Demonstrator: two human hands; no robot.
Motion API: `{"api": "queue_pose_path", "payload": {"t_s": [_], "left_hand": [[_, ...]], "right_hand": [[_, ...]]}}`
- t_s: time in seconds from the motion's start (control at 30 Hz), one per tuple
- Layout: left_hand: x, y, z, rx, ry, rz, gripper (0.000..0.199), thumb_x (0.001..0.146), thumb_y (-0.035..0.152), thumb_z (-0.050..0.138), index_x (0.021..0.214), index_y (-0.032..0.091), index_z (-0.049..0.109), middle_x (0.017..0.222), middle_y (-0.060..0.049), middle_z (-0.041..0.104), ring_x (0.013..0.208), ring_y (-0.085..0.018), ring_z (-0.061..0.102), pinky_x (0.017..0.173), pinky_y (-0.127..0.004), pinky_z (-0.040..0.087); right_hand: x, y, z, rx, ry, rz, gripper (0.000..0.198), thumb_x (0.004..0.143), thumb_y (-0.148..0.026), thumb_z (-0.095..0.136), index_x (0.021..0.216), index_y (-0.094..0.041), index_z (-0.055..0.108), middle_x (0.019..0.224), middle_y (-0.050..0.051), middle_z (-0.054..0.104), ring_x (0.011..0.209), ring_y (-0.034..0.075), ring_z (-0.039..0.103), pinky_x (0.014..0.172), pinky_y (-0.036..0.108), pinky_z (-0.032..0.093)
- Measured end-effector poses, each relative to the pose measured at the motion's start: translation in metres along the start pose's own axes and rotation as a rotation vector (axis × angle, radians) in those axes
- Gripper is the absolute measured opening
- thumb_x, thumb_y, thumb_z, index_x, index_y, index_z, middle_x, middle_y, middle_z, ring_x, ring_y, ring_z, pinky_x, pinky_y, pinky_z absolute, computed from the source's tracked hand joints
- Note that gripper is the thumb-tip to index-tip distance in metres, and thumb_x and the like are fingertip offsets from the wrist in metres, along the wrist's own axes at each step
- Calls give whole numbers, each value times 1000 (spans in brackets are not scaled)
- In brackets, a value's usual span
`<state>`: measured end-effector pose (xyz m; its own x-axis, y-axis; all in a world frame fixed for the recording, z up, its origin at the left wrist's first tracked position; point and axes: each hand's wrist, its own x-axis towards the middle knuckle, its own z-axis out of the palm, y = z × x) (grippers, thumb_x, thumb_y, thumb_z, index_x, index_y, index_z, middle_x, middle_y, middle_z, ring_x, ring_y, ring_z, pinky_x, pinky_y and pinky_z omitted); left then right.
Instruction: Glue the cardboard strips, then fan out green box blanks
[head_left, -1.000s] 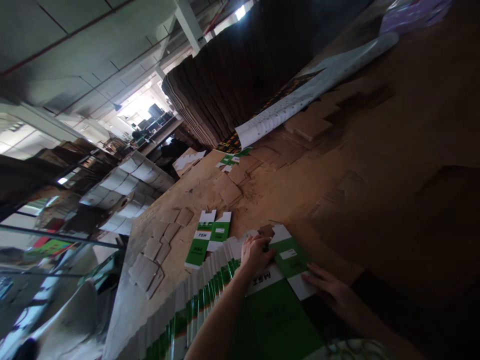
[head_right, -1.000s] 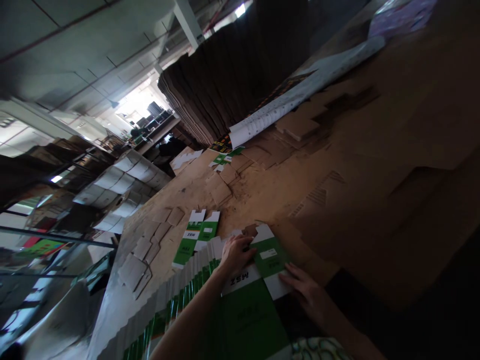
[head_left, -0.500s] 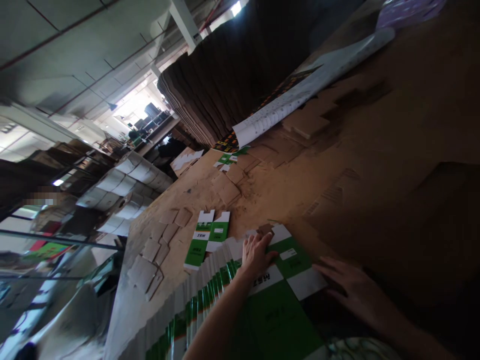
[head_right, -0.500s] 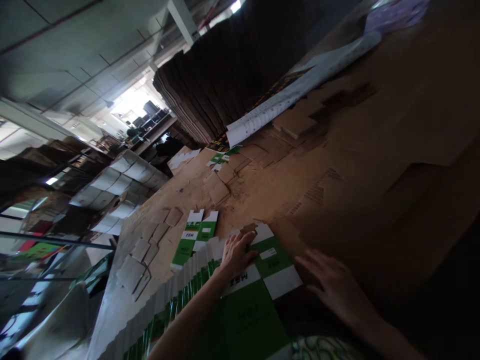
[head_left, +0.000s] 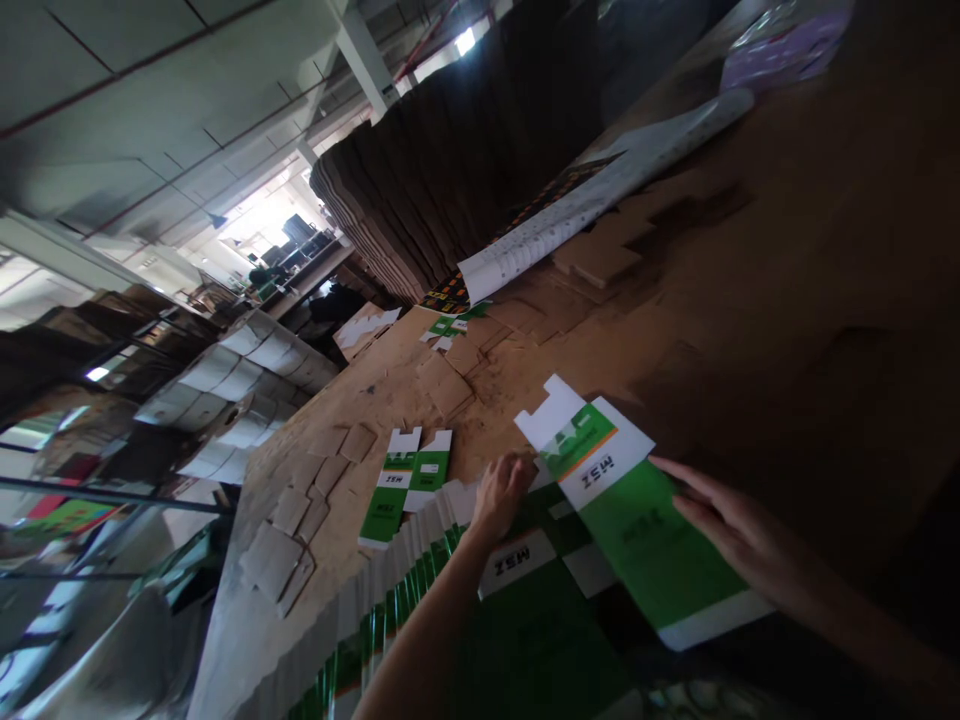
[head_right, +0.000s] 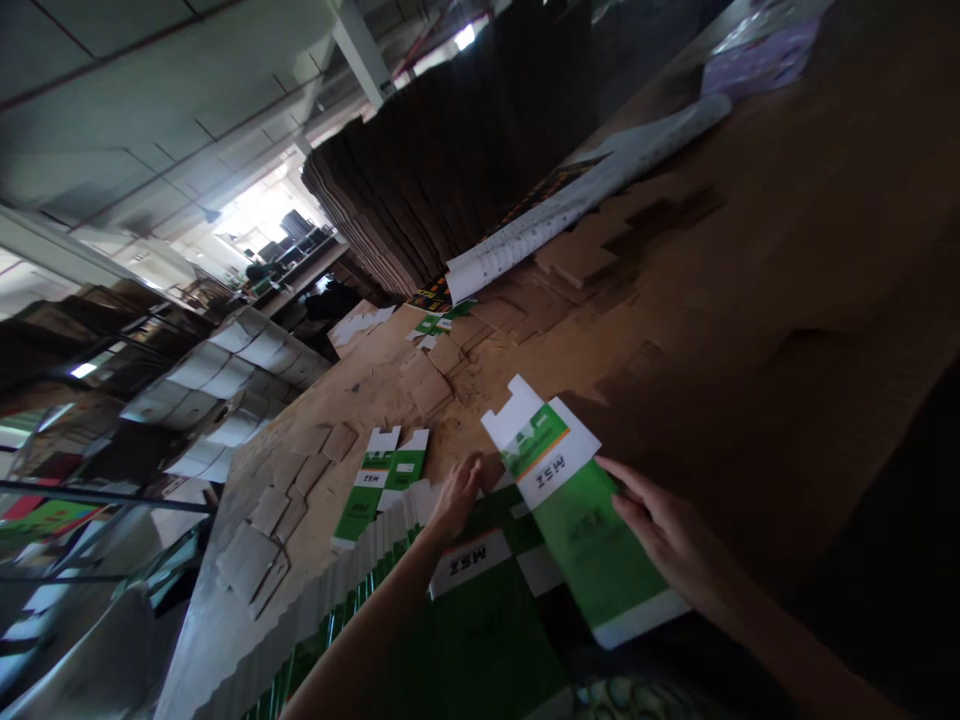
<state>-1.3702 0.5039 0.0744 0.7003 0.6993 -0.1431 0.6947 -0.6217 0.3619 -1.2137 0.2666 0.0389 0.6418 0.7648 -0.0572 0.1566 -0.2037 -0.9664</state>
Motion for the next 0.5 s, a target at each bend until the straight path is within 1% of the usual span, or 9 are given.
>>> {"api": "queue_pose_path", "payload": {"t_s": [0.07,0.13,0.2,0.27,0.3,0.37,0.4,0.47,0.5], "left_hand": [[1,4,-6,-72,154,-68,48,99,38,31,145,22,31,139,-11,50,128,-21,47,103,-35,40],[0,11,-9,-12,281,-113,63,94,39,46,149,22,21,148,-13,38,136,-26,37,109,-41,34],[-4,18,-5,114,287,-49,68,86,37,59,146,25,28,152,-12,33,139,-31,29,112,-48,27],[-9,20,3,211,195,78,56,85,33,62,137,28,43,150,-8,37,139,-31,28,114,-50,22],[-11,20,8,236,141,136,45,86,32,61,130,28,51,147,-7,42,138,-29,29,113,-50,22],[-13,15,16,247,60,194,26,88,31,58,114,27,61,138,-4,52,133,-27,35,111,-48,26],[-14,12,18,241,37,202,20,89,32,58,107,26,63,133,-2,57,129,-26,39,108,-47,29],[-14,7,19,231,4,196,12,90,32,57,96,27,66,123,1,64,119,-24,46,102,-43,34],[-14,6,17,236,-9,185,12,90,31,56,92,27,67,117,1,67,115,-23,49,99,-41,36]], "right_hand": [[-5,-14,16,88,-35,9,62,82,-54,42,131,-20,58,127,13,66,118,32,60,93,43,53],[-13,-18,41,162,-92,31,60,83,-53,42,130,-19,58,128,13,65,122,32,57,94,43,53],[-22,-15,67,234,-173,71,61,82,-55,44,129,-19,59,130,13,64,125,30,55,98,42,50],[-30,-5,85,303,-281,133,61,77,-59,49,122,-20,64,129,11,65,124,29,56,101,40,47],[-32,4,88,321,-336,188,58,74,-61,53,112,-21,68,122,11,69,119,29,60,99,39,49],[-32,25,82,322,-420,349,50,71,-66,56,87,-22,72,97,11,77,97,29,71,84,37,56],[-30,37,74,307,-416,430,49,70,-68,56,76,-22,70,82,10,77,82,28,73,73,36,59],[-24,58,52,240,-267,491,48,73,-68,53,65,-22,65,66,9,74,65,27,72,58,34,57],[-20,65,41,200,-155,468,46,74,-67,52,65,-23,64,67,9,74,65,27,72,58,34,56]]}}
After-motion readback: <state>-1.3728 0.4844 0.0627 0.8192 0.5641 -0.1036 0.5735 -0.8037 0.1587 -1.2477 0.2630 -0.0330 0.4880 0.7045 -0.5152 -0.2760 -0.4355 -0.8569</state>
